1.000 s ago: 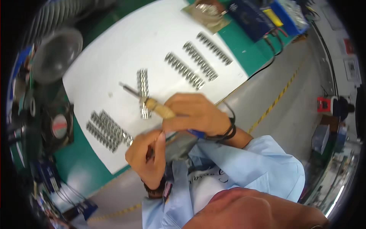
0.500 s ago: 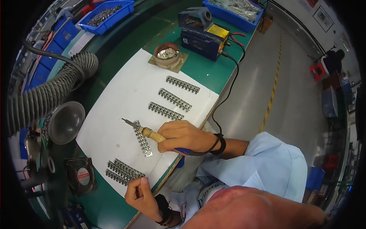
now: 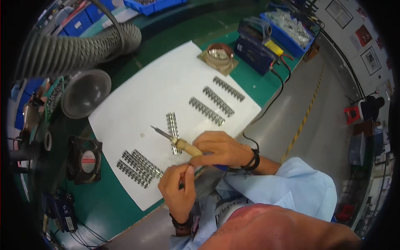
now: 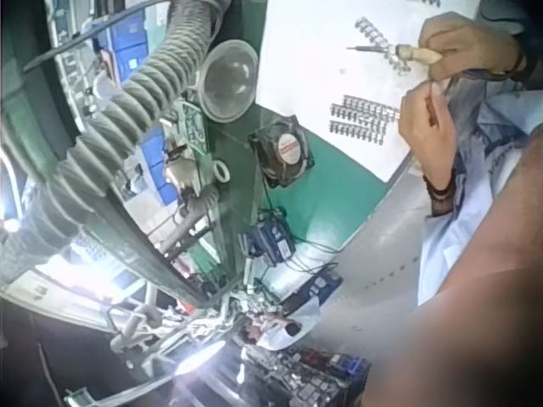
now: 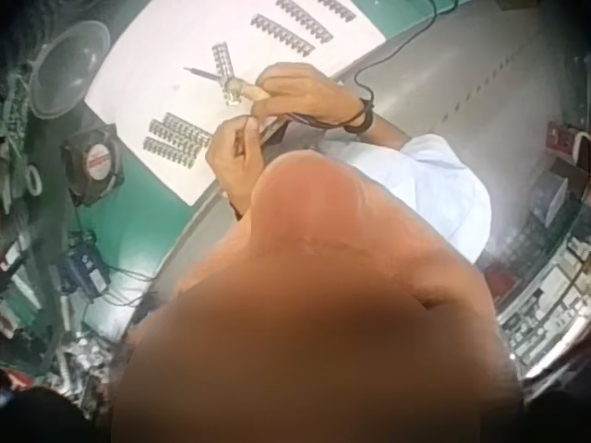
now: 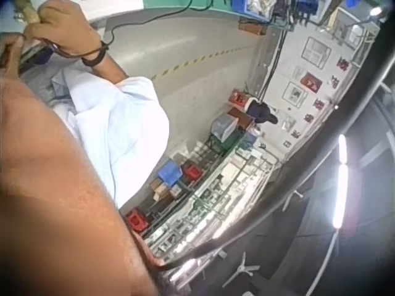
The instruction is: The person holds a wire against a metal component strip and solders the joints using a soldering iron. They then set the strip aside and repeat the process on a new strip.
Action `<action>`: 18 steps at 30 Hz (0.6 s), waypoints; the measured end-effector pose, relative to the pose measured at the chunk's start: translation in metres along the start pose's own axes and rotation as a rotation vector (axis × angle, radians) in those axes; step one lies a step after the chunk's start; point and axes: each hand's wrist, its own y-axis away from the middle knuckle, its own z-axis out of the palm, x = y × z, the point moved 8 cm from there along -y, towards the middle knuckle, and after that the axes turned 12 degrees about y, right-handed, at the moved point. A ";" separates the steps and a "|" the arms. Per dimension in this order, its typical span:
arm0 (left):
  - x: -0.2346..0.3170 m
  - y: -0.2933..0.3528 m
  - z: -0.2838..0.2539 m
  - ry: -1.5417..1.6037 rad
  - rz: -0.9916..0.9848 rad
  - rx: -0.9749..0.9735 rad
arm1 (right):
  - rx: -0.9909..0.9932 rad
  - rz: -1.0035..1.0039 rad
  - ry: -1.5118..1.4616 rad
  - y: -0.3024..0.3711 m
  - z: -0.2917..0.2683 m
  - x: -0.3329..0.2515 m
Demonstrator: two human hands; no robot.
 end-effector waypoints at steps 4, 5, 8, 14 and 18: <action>-0.025 0.013 -0.013 0.062 -0.199 0.106 | 0.027 0.022 0.033 0.002 0.014 -0.003; -0.024 0.014 -0.014 0.051 -0.152 0.105 | 0.041 0.037 0.011 0.003 0.015 -0.003; -0.023 0.012 -0.014 0.028 -0.047 0.127 | 0.042 0.055 0.032 0.005 0.016 0.001; -0.017 0.022 -0.037 0.062 -0.043 0.293 | 0.156 0.089 0.028 0.013 0.005 0.016; -0.011 0.029 -0.061 0.067 0.077 0.522 | 0.418 0.338 -0.114 0.029 -0.007 0.037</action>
